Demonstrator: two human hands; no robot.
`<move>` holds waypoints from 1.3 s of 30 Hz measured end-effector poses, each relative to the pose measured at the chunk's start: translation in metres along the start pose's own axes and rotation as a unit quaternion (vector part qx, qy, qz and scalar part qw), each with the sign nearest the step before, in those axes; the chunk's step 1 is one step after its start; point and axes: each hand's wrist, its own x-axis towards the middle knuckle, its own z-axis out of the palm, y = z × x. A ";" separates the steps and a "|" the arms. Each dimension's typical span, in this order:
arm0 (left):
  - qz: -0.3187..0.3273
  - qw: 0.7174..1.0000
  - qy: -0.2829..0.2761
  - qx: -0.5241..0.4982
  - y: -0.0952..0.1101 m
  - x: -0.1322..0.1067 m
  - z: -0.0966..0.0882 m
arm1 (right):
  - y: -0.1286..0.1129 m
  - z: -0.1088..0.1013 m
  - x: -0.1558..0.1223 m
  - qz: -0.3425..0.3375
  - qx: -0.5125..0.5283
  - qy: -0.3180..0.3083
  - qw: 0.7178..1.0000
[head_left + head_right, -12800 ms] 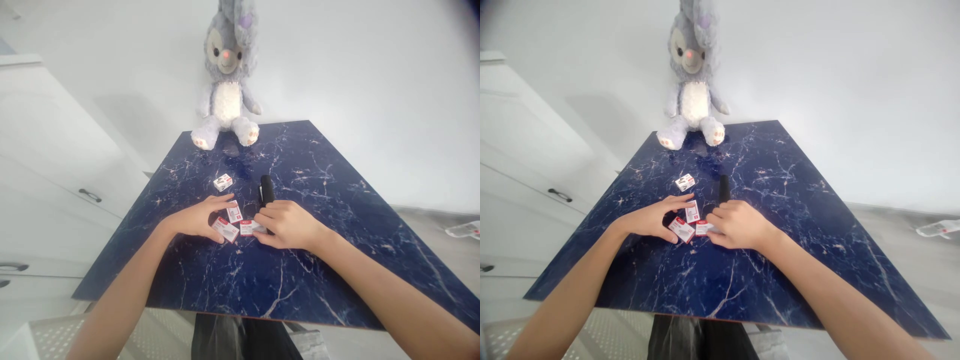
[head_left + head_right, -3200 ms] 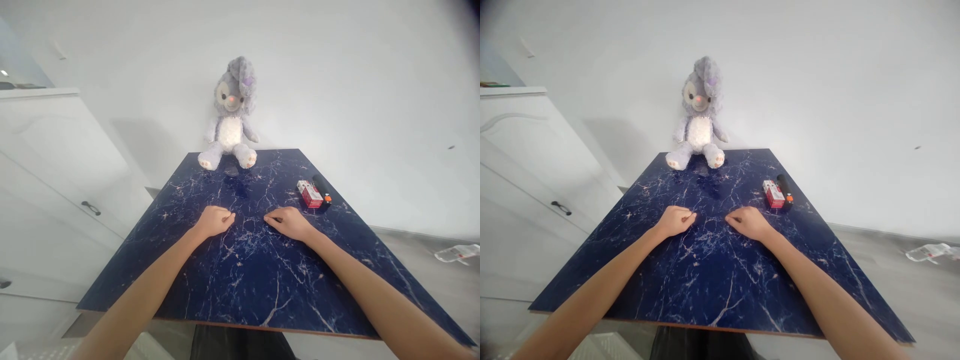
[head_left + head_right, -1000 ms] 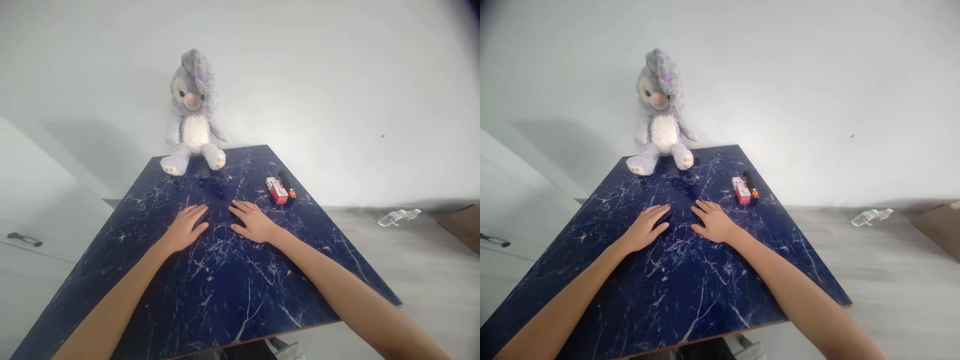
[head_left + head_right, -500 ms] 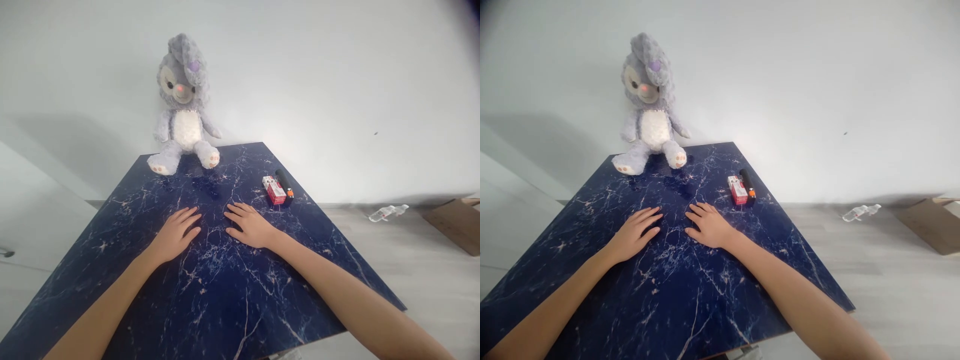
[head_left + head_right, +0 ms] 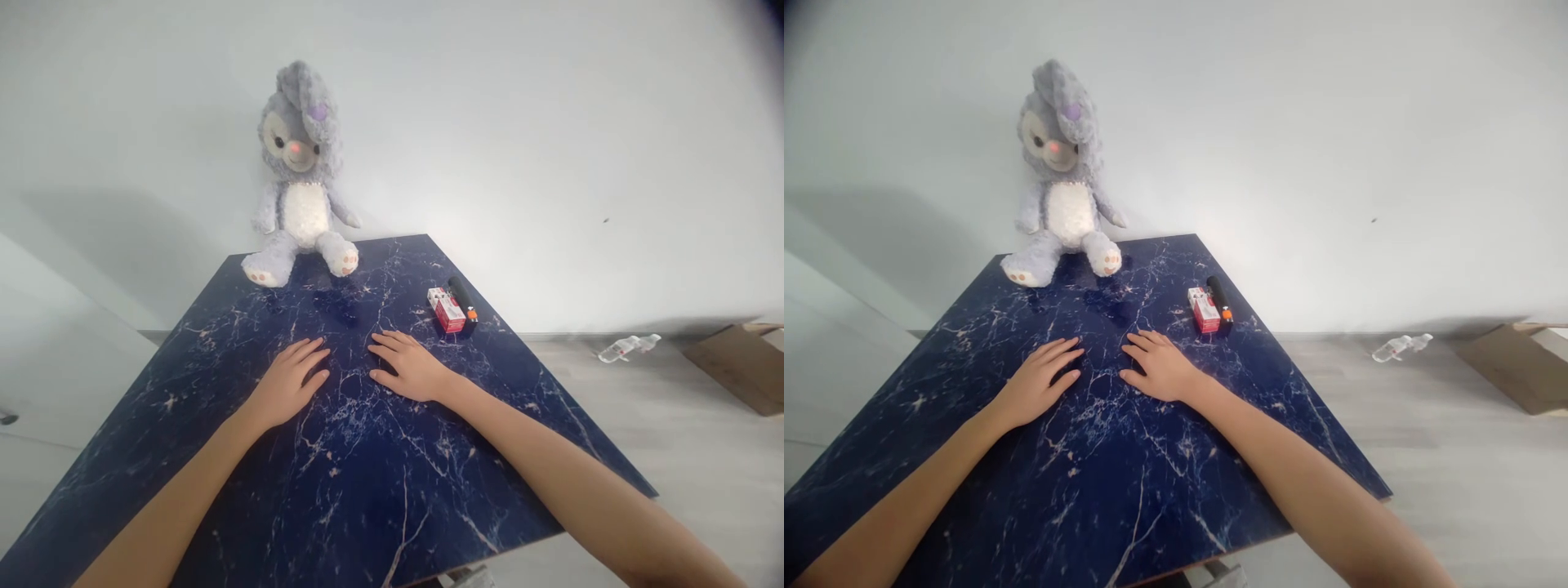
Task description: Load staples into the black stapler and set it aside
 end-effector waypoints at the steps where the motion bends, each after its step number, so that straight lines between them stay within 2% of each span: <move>1: 0.003 1.000 0.020 0.004 0.001 0.000 -0.001 | 0.000 -0.001 0.001 -0.007 0.002 0.020 1.000; 3: 0.007 0.997 0.078 0.011 0.003 -0.001 -0.004 | 0.005 -0.008 0.004 -0.003 -0.004 0.086 0.996; 5: 0.013 0.991 0.132 0.015 0.001 -0.005 -0.008 | 0.017 -0.019 0.005 0.053 -0.031 0.188 0.980; 7: 0.021 0.987 0.155 0.018 -0.005 -0.015 -0.013 | 0.039 -0.034 0.001 0.169 -0.072 0.297 0.937; 8: 0.023 0.987 0.158 0.019 -0.010 -0.021 -0.015 | 0.052 -0.042 -0.002 0.242 -0.087 0.339 0.905; 9: 0.023 0.987 0.160 0.020 -0.015 -0.028 -0.017 | 0.065 -0.049 -0.007 0.311 -0.089 0.355 0.877; 10: 0.018 0.987 0.161 0.019 -0.021 -0.035 -0.018 | 0.078 -0.056 -0.012 0.375 -0.072 0.335 0.861; 11: 0.008 0.986 0.164 0.015 -0.026 -0.041 -0.020 | 0.089 -0.062 -0.018 0.422 -0.039 0.276 0.863; 12: -0.007 0.985 0.170 0.008 -0.031 -0.046 -0.022 | 0.098 -0.066 -0.023 0.453 -0.002 0.193 0.870; 13: -0.026 0.984 0.179 -0.004 -0.034 -0.049 -0.023 | 0.105 -0.068 -0.027 0.472 0.011 0.138 0.871; 15: -0.064 0.978 0.198 -0.033 -0.037 -0.051 -0.027 | 0.107 -0.067 -0.028 0.488 0.006 0.108 0.866; 17: -0.086 0.974 0.202 -0.060 -0.036 -0.049 -0.029 | 0.097 -0.060 -0.022 0.483 0.019 0.106 0.869; 20: -0.090 0.977 0.173 -0.079 -0.035 -0.044 -0.029 | 0.063 -0.042 0.002 0.443 0.046 0.096 0.890; 24: -0.130 0.969 0.172 -0.121 -0.037 -0.045 -0.026 | -0.004 -0.005 0.053 0.360 0.077 0.070 0.927; 29: -0.262 0.927 0.190 -0.190 -0.048 -0.053 -0.033 | -0.096 0.053 0.125 0.285 0.143 0.045 0.947; 32: -0.308 0.907 0.216 -0.191 -0.060 -0.060 -0.042 | -0.133 0.081 0.154 0.242 0.182 0.021 0.953; 35: -0.340 0.896 0.213 -0.190 -0.075 -0.066 -0.048 | -0.136 0.098 0.169 0.186 0.208 0.063 0.958; 37: -0.341 0.898 0.191 -0.202 -0.083 -0.069 -0.052 | -0.121 0.102 0.174 0.151 0.196 0.107 0.963; 39: -0.321 0.908 0.163 -0.214 -0.088 -0.072 -0.056 | -0.102 0.102 0.178 0.109 0.197 0.091 0.970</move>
